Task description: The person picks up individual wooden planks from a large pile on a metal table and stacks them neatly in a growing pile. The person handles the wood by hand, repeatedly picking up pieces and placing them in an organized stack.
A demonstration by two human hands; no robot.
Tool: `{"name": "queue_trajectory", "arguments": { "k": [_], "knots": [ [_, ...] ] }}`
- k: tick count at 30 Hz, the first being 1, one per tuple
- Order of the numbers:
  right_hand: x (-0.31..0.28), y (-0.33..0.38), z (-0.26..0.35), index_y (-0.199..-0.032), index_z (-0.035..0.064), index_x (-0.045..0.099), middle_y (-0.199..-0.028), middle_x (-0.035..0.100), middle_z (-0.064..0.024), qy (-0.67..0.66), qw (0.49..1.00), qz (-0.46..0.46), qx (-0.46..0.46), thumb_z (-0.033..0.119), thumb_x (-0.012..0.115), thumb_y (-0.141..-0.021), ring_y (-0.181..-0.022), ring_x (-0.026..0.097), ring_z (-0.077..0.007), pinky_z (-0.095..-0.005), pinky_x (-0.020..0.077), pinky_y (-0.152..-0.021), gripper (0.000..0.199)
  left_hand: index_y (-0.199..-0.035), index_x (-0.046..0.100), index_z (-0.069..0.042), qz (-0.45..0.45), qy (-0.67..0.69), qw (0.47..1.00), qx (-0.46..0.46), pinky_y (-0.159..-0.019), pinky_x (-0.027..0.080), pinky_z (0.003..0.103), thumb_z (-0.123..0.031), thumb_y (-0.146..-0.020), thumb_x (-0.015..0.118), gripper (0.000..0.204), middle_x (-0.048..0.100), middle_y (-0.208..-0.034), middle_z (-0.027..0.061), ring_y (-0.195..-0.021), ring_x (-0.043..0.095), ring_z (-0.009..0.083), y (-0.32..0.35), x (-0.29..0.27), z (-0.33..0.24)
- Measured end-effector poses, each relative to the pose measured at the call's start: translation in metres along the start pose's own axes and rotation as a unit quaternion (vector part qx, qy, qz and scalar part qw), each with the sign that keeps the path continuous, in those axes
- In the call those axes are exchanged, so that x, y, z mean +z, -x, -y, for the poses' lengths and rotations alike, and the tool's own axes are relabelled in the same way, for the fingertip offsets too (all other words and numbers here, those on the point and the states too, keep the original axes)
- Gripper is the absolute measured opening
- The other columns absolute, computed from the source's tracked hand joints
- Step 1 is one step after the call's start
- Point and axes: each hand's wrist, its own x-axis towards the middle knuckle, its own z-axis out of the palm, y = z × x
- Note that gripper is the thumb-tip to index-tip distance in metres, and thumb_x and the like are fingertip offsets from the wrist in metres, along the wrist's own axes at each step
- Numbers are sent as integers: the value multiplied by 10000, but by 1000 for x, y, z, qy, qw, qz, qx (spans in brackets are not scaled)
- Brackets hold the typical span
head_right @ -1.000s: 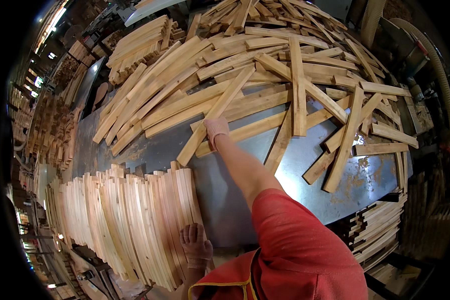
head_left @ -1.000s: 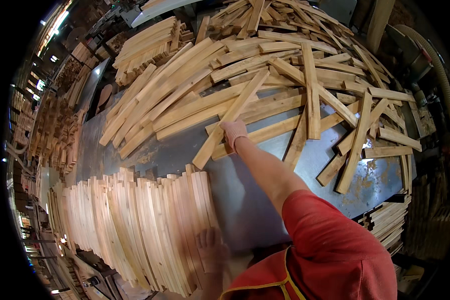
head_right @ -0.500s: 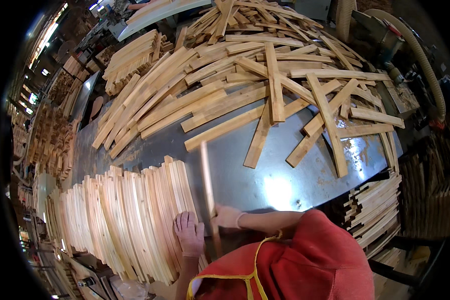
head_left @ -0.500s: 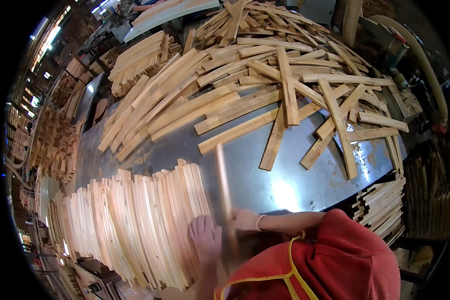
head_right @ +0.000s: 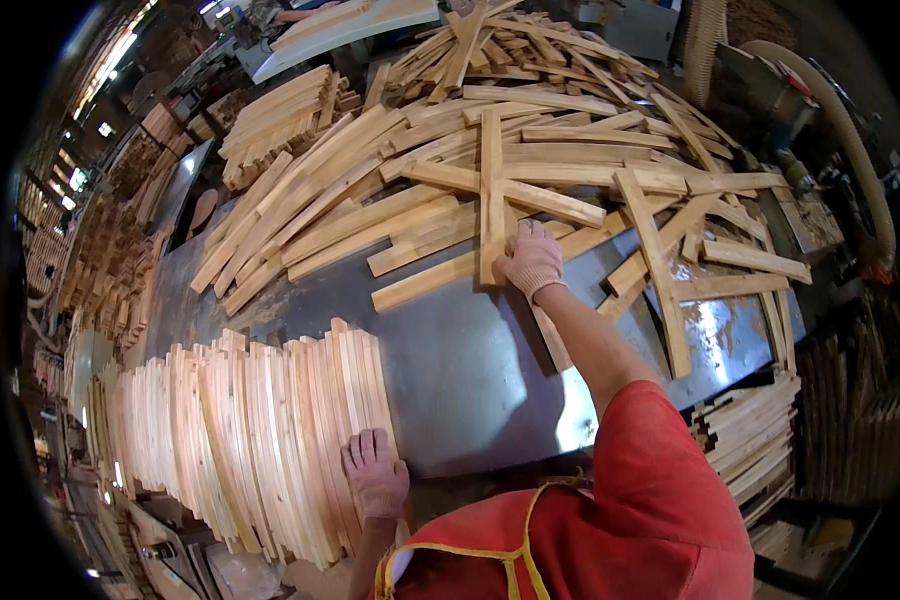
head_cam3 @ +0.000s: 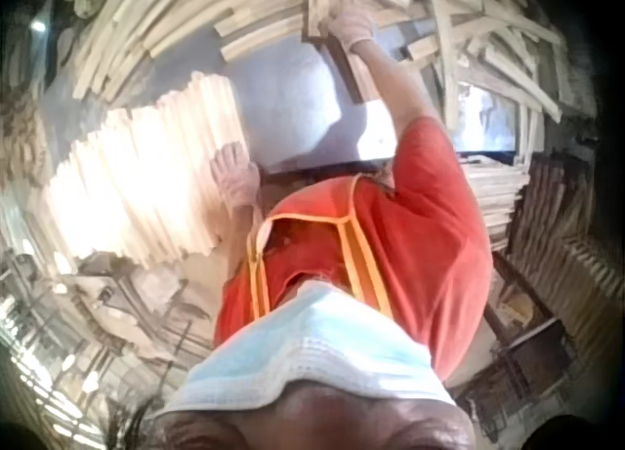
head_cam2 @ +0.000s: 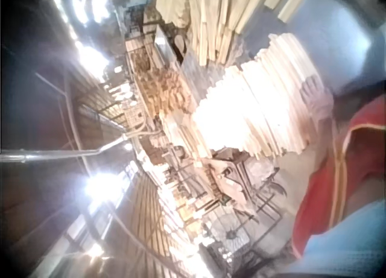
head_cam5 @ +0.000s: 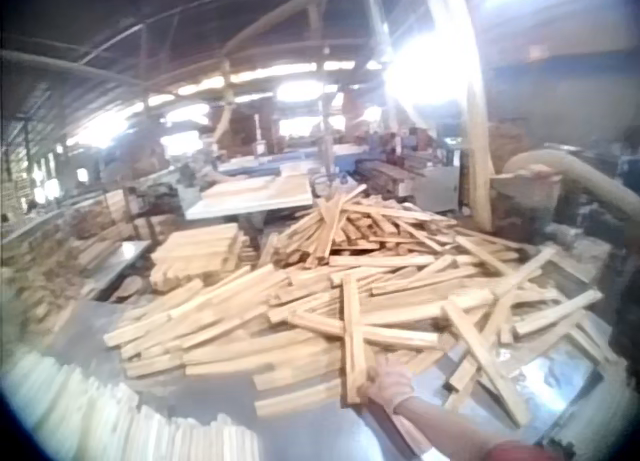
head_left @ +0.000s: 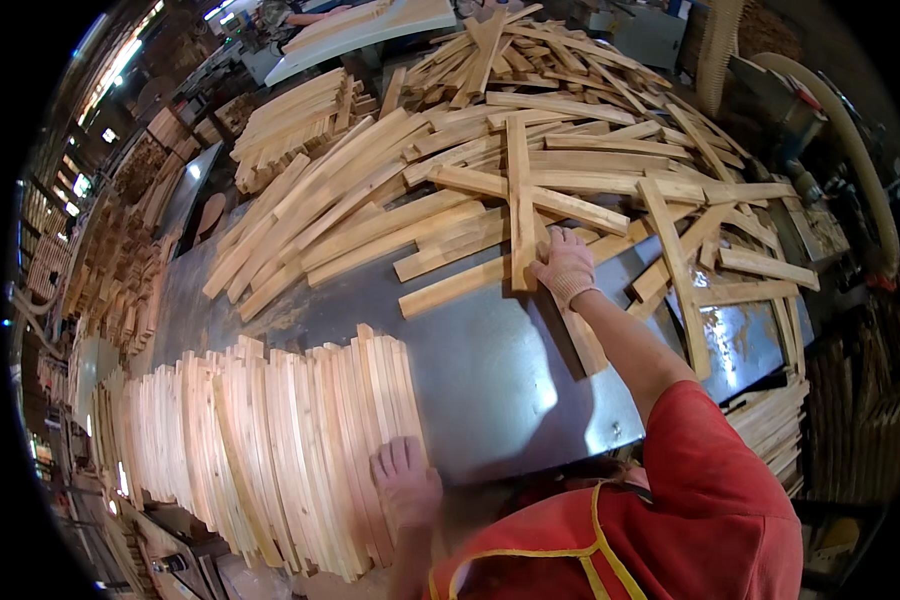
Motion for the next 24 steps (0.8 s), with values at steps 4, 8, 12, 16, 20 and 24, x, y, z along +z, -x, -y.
{"name": "queue_trajectory", "arguments": {
  "k": [4,8,12,16,20,24],
  "knots": [
    [15,-27,45,-1599,12,421,-1591,495,-242,-57,998,21,-18,582,812,-811,-1460,488,-393,-451,424,-1205,1048,-1420,551,-47,-19,0,1000,-9,-1279,278,597,-231,-742,742,728,528,-1459,162,-1426,437,408,1,8,3],
    [59,-26,95,-1628,40,384,-1687,399,-230,-33,997,62,-44,589,825,-802,-1518,434,-383,-461,357,-1254,1085,-1383,570,-47,-49,11,999,6,-1252,317,616,-183,-724,717,689,546,-1425,171,-1389,473,417,-1,16,7],
    [46,-31,115,-1657,80,329,-1690,391,-199,-32,989,145,-20,513,860,-786,-1507,451,-372,-469,445,-1179,1108,-1371,579,-48,-48,29,998,0,-1240,329,626,-168,-715,708,680,556,-1409,178,-1375,486,419,-8,13,2],
    [77,-36,121,-1622,82,404,-1628,451,-182,-12,996,-19,-85,465,845,-809,-1482,463,-379,-480,465,-1125,1002,-1385,579,-52,-55,11,998,5,-1237,336,626,-176,-715,716,695,557,-1414,181,-1377,485,424,-7,17,5],
    [43,-19,155,-1455,68,617,-1605,470,-153,51,981,85,-165,406,784,-843,-1490,434,-389,-563,406,-1132,719,-1409,577,-62,-54,11,998,-4,-1232,346,618,-179,-718,723,716,559,-1422,175,-1378,489,416,-3,12,1],
    [65,0,115,-1392,102,696,-1583,495,-164,31,991,75,-110,282,794,-826,-1466,472,-383,-511,436,-1139,602,-1434,574,-73,-64,18,998,8,-1243,332,613,-201,-732,735,731,545,-1444,160,-1393,477,400,-3,14,5]
  ]
}}
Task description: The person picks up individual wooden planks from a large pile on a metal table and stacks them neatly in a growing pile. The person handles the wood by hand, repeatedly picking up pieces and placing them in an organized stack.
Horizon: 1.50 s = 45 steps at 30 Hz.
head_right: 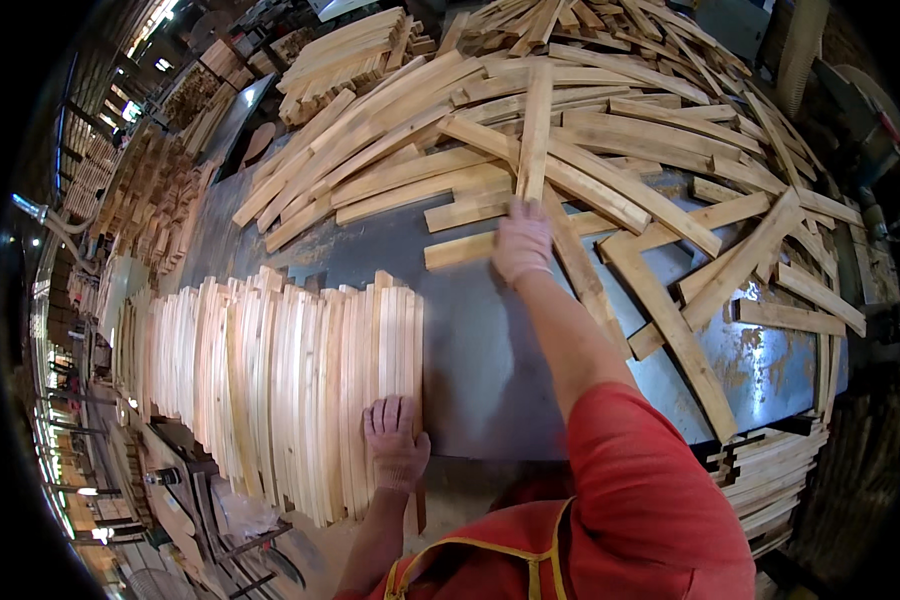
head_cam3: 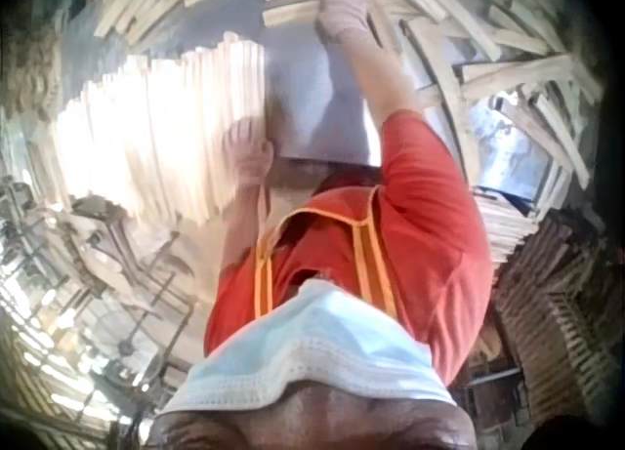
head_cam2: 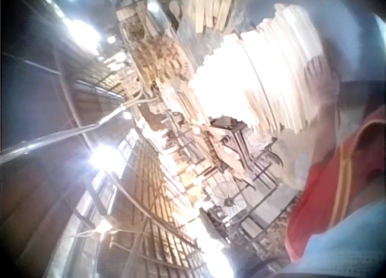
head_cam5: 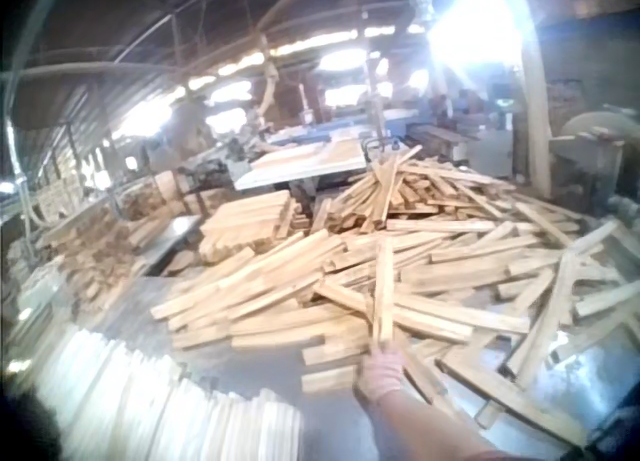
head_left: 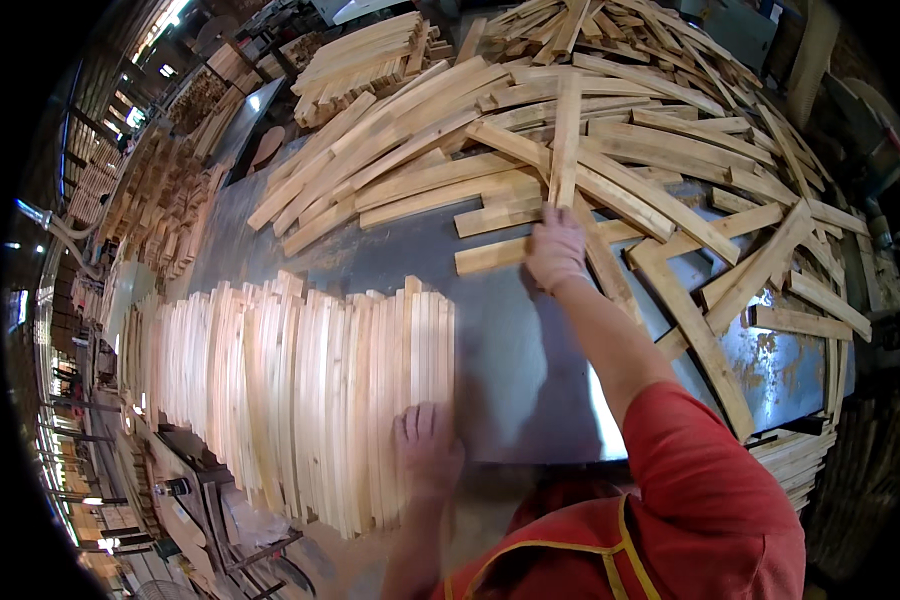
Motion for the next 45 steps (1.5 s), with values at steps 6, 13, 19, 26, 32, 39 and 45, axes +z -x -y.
{"name": "queue_trajectory", "arguments": {
  "k": [6,13,19,26,32,39,45],
  "knots": [
    [6,129,-56,-1564,6,531,-1419,644,-181,-531,840,28,110,-81,603,-770,-1265,659,-340,-417,555,-1025,802,-1460,549,-82,13,-22,1000,-11,-1275,279,586,-253,-778,726,725,512,-1463,133,-1425,438,360,9,-9,0],
    [32,279,-23,-1445,20,580,-1295,717,-115,-782,496,306,220,1,719,-867,-1130,722,-257,-426,611,-1002,596,-1453,565,-92,2,-24,1000,3,-1262,295,556,-290,-808,726,694,528,-1458,119,-1429,442,341,11,-2,3],
    [59,341,25,-1300,10,637,-1106,759,-269,-450,818,347,92,340,797,-872,-1009,749,-366,-457,588,-904,563,-1530,533,-88,101,36,990,-89,-1291,242,544,-416,-913,709,720,490,-1570,126,-1503,389,344,-5,5,-18],
    [7,287,-39,-1429,55,592,-1276,701,-252,-341,918,176,-98,307,686,-921,-1200,652,-462,-516,528,-1038,575,-1605,411,-71,45,-66,991,-109,-1289,230,560,-339,-860,734,855,446,-1610,168,-1534,347,373,-1,27,-20],
    [-42,331,-194,-1578,30,396,-1475,491,-251,-38,995,34,88,277,846,-738,-1333,495,-472,-535,428,-1145,984,-1525,505,-64,23,-53,993,-105,-1251,302,601,-293,-813,731,781,501,-1541,179,-1479,412,420,-2,12,-28],
    [-47,261,-183,-1525,34,534,-1297,620,-255,-211,975,0,68,190,764,-771,-1210,605,-447,-504,507,-1066,804,-1538,456,-70,17,-73,993,-90,-1240,310,567,-286,-793,761,833,457,-1542,163,-1474,393,399,0,17,-24],
    [-17,93,-128,-1607,84,403,-1314,660,-239,-65,998,18,1,196,780,-827,-1179,654,-453,-519,544,-1017,873,-1525,478,-61,25,-67,994,-78,-1243,313,571,-309,-812,732,797,476,-1532,169,-1465,407,406,-9,10,-25]
  ]
}}
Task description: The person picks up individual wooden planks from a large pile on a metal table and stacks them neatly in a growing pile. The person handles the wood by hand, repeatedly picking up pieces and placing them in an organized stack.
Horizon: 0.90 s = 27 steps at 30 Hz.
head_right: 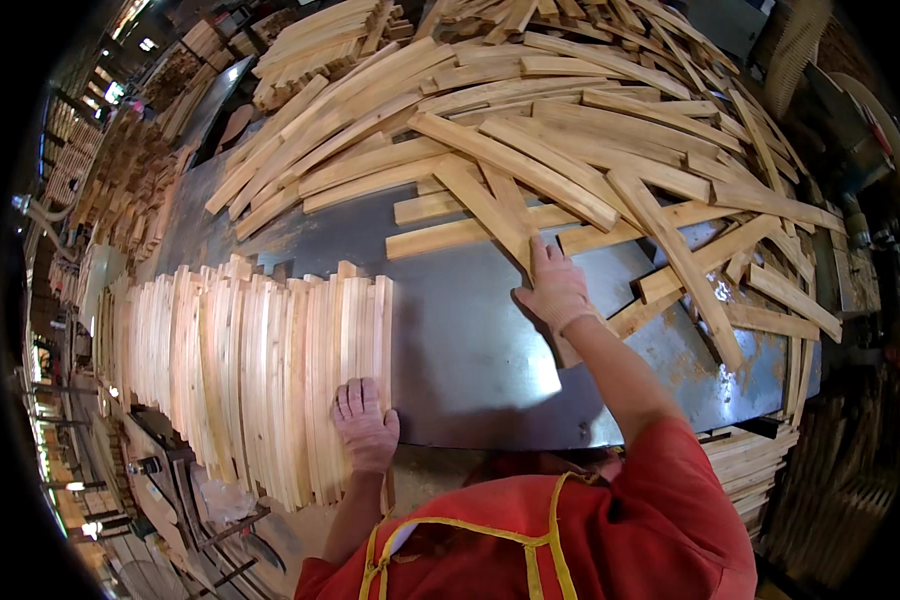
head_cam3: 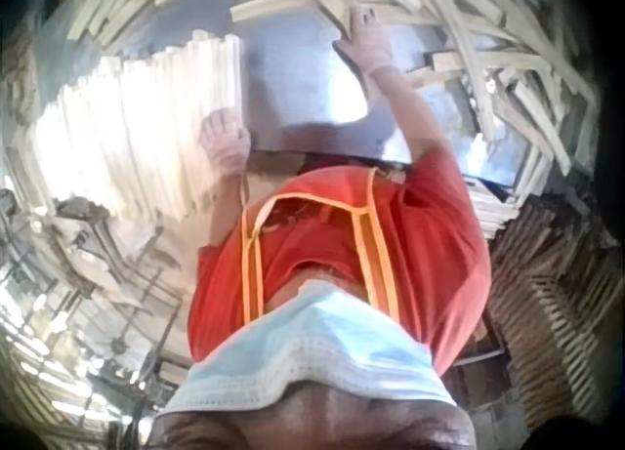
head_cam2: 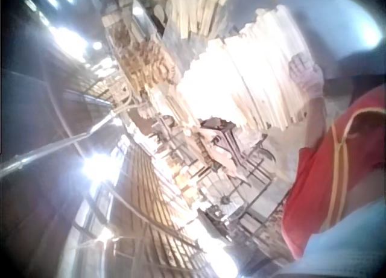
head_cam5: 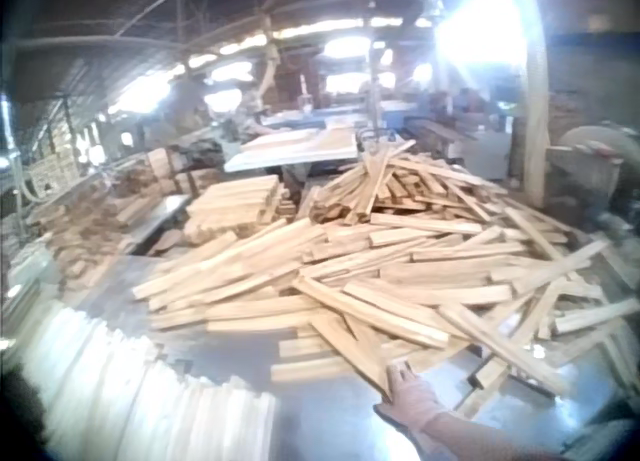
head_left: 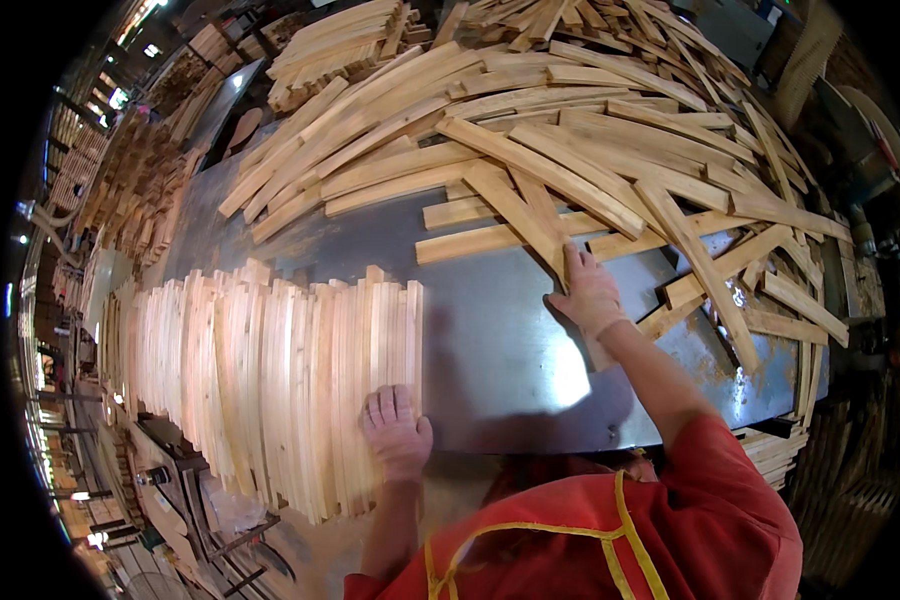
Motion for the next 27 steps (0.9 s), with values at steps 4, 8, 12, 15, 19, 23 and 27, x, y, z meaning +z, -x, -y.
{"name": "queue_trajectory", "arguments": {
  "k": [4,8,12,15,19,23,27],
  "knots": [
    [-10,-44,26,-1637,83,367,-1226,689,-246,-2,995,87,42,145,773,-815,-1053,688,-477,-512,574,-961,918,-1517,489,-60,-3,12,1000,-3,-1245,314,568,-300,-816,718,776,491,-1522,166,-1463,411,404,3,-4,2],
    [-45,-57,16,-1609,77,408,-1071,703,-199,-399,889,217,60,78,765,-775,-891,740,-343,-473,631,-772,907,-1516,496,-65,-2,36,999,-13,-1243,317,569,-295,-822,710,762,490,-1528,155,-1464,412,400,6,-1,4],
    [-55,4,36,-1424,40,546,-1006,688,-124,-623,712,289,147,27,769,-771,-817,713,-245,-400,634,-678,690,-1512,517,-87,4,42,999,-22,-1239,320,568,-294,-831,714,739,484,-1536,154,-1462,412,406,6,-9,-1],
    [-11,92,77,-1311,29,600,-977,681,-104,-657,675,256,217,9,779,-753,-795,695,-239,-388,625,-686,587,-1511,529,-99,-21,33,999,-8,-1243,312,564,-341,-848,732,735,485,-1536,153,-1462,412,406,11,-1,4],
    [99,191,123,-1360,2,597,-1069,725,-153,-602,721,307,156,162,825,-823,-999,705,-272,-413,583,-853,605,-1516,537,-97,2,66,998,-4,-1254,289,559,-457,-869,749,770,506,-1526,139,-1475,403,387,6,5,13],
    [120,200,176,-1472,-16,564,-1294,724,-261,-348,810,455,-122,434,793,-846,-1180,707,-387,-445,541,-1019,805,-1541,531,-99,40,128,991,21,-1278,245,553,-529,-879,749,819,506,-1564,125,-1508,381,365,-8,6,4],
    [84,166,126,-1469,31,599,-1341,705,-246,-229,840,439,-223,448,705,-904,-1199,685,-442,-459,542,-1041,710,-1619,446,-113,114,-15,993,41,-1308,166,557,-528,-908,703,862,413,-1671,103,-1568,300,337,-10,-10,-18]
  ]
}}
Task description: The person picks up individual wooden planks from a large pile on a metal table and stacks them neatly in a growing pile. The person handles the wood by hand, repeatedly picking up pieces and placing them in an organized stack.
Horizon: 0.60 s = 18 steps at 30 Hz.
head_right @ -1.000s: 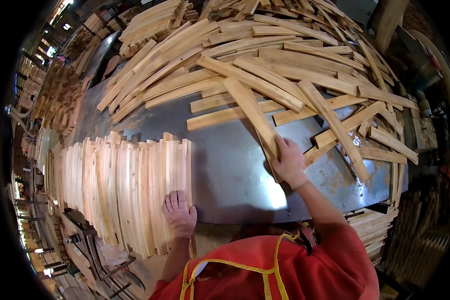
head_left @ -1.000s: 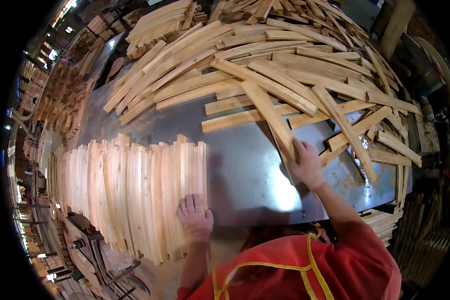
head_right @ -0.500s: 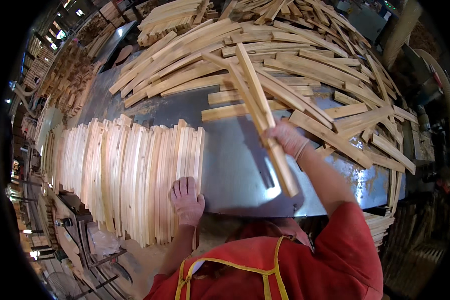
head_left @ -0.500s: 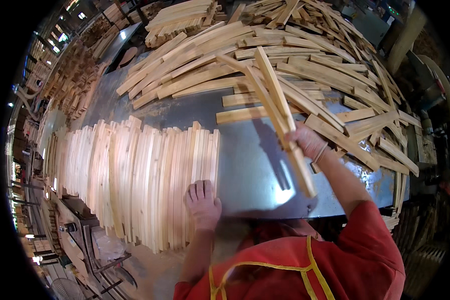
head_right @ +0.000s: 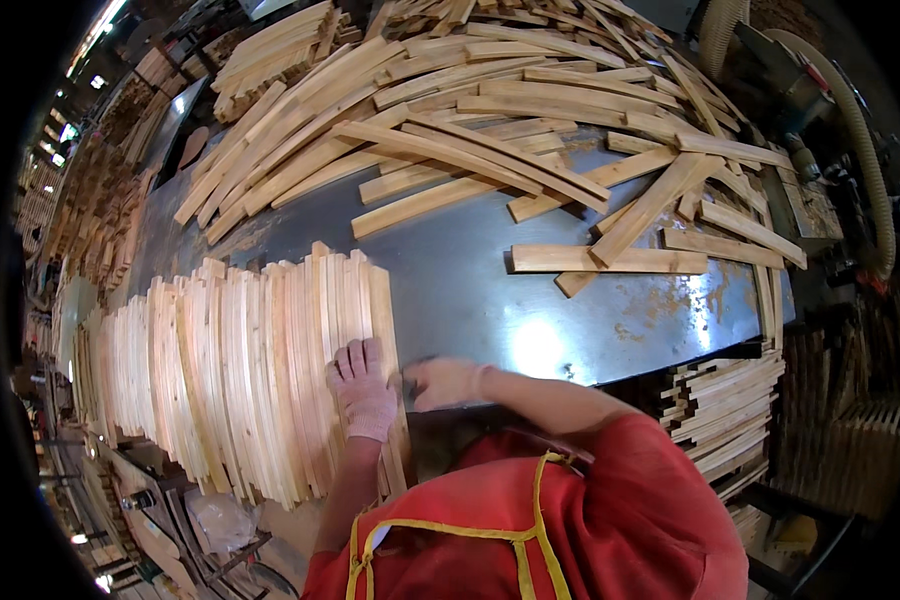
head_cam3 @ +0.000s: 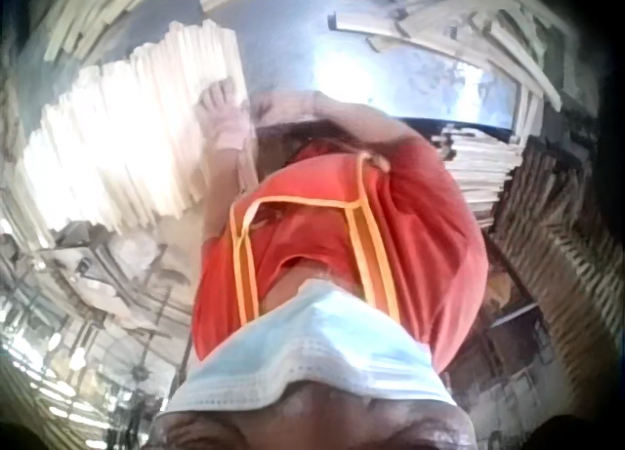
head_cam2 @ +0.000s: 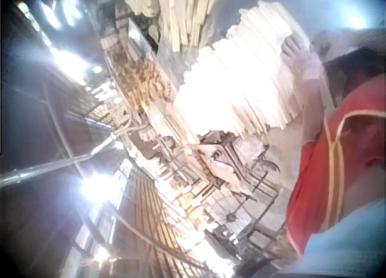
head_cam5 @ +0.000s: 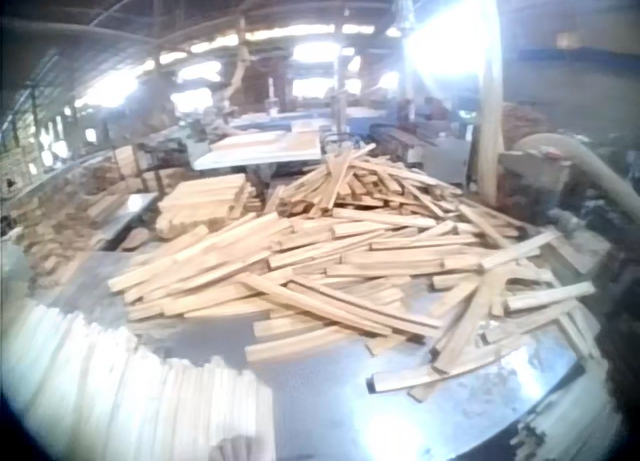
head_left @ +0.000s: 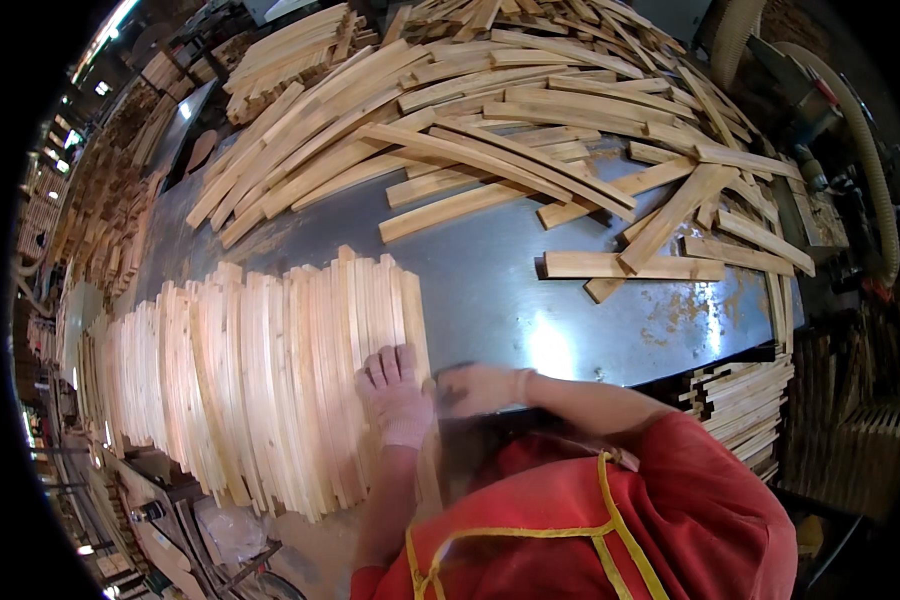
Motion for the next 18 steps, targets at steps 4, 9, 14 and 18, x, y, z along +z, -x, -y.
{"name": "queue_trajectory", "arguments": {
  "k": [4,9,14,18],
  "knots": [
    [-108,111,-24,-1446,57,620,-1252,711,-234,76,897,-426,87,401,739,-921,-1134,701,-397,-475,561,-1009,639,-1577,460,-96,-34,7,999,-25,-1299,169,573,-456,-892,701,811,440,-1601,118,-1534,319,335,9,8,-2],
    [-241,243,-159,-1403,-48,636,-1374,708,-253,-154,597,-748,245,330,789,-843,-1286,668,-393,-428,534,-1057,693,-1509,510,-46,-87,20,996,7,-1290,190,593,-371,-836,722,776,469,-1549,150,-1492,360,380,3,1,-8],
    [-289,232,-203,-1272,-57,689,-1171,762,-192,-262,496,-739,374,285,877,-825,-1037,731,-306,-419,574,-923,594,-1519,492,-14,-66,24,998,0,-1301,176,614,-352,-809,747,827,457,-1558,180,-1501,343,423,5,-2,-7],
    [-295,256,-296,-1210,-77,692,-1197,751,-224,-507,456,-709,181,207,873,-836,-997,718,-321,-429,581,-892,504,-1521,485,-2,-61,16,998,8,-1307,166,617,-345,-830,737,812,446,-1564,194,-1500,340,437,2,0,-8]
  ]
}}
